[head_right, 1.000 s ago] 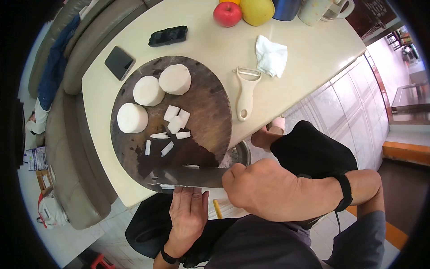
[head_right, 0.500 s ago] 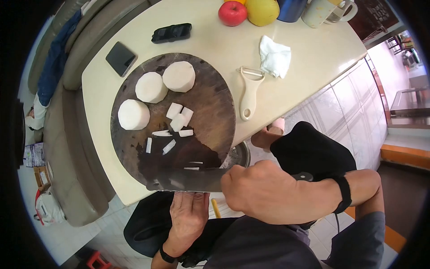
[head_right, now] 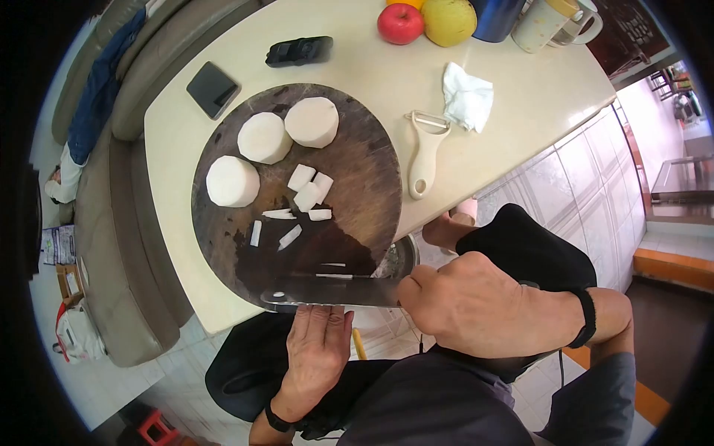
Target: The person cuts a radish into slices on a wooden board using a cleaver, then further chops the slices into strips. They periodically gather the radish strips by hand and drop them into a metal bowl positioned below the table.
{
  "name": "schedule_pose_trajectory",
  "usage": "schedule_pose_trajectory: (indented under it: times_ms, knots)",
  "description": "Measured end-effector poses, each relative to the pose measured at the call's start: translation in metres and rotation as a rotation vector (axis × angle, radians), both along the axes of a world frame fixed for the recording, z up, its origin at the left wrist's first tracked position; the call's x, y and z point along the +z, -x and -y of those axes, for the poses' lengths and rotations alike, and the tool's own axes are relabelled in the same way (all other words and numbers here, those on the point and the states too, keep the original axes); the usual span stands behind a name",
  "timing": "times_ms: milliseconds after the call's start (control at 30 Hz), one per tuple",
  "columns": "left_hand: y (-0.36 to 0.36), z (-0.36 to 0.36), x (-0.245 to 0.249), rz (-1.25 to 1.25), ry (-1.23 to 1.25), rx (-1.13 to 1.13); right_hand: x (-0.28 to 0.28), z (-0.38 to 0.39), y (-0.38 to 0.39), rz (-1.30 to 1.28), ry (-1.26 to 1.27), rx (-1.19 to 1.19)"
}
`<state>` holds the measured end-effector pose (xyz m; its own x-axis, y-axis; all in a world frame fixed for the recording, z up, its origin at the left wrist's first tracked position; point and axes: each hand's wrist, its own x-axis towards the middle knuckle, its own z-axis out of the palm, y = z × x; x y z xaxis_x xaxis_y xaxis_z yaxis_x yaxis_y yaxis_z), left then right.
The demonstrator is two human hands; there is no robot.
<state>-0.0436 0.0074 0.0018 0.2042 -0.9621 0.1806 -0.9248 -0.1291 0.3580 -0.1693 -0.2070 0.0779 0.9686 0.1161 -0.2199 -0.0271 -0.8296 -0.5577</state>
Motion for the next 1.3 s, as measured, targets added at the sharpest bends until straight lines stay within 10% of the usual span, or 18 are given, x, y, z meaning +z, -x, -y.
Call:
schedule_pose_trajectory:
  times_ms: [1300]
  knots:
    - [-0.003, -0.003, 0.006, 0.01, -0.034, -0.021, -0.007, -0.016, 0.0, -0.041, 0.075, -0.041]
